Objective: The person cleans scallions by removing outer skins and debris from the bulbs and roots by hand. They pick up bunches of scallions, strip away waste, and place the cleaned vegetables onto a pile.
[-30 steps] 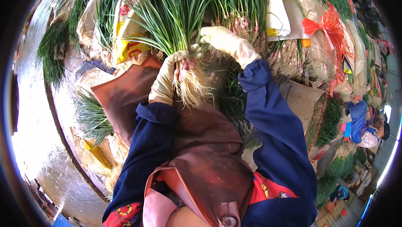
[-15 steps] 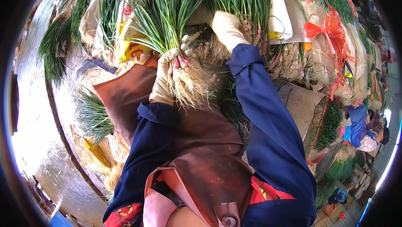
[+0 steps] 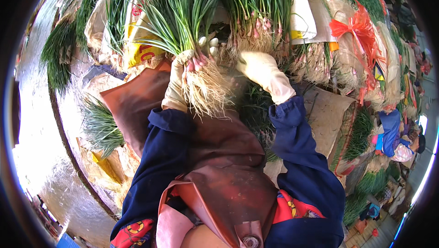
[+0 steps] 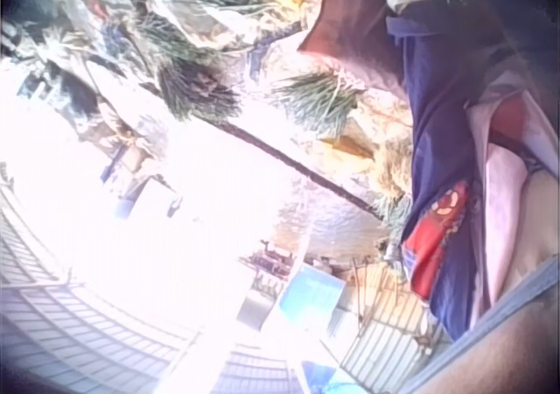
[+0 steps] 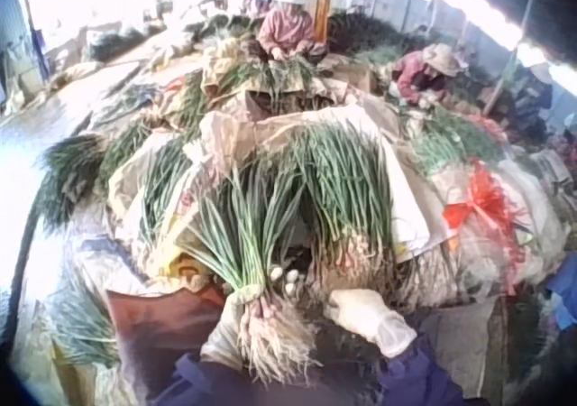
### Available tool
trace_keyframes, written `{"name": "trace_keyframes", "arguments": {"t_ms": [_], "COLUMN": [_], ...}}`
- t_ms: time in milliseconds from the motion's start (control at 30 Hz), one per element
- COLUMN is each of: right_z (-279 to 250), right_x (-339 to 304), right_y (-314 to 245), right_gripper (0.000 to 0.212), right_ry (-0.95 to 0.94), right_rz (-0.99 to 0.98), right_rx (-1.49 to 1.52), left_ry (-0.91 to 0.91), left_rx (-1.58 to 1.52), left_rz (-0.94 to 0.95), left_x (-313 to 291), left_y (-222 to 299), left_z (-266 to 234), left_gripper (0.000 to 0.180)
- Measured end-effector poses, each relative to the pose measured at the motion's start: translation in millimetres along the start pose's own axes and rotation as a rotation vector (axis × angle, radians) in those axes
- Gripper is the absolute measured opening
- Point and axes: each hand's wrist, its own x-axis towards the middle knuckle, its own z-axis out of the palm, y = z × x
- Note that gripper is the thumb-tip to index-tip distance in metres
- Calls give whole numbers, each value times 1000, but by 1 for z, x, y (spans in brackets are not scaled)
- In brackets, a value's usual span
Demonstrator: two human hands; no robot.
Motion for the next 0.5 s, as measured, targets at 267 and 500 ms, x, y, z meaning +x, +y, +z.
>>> {"name": "trace_keyframes", "arguments": {"t_ms": [267,500], "right_z": [-33,-49], "right_x": [35,121], "right_y": [-20,6], "right_gripper": [30,24], "right_ry": [283,165], "right_rz": [267,383], "right_rx": [188,233], "left_ry": [136,-57], "left_rx": [5,-99], "left_rz": [-82,-44], "left_x": [1,1], "left_y": [-2,-1], "left_z": [-24,-8], "left_gripper": [51,58]}}
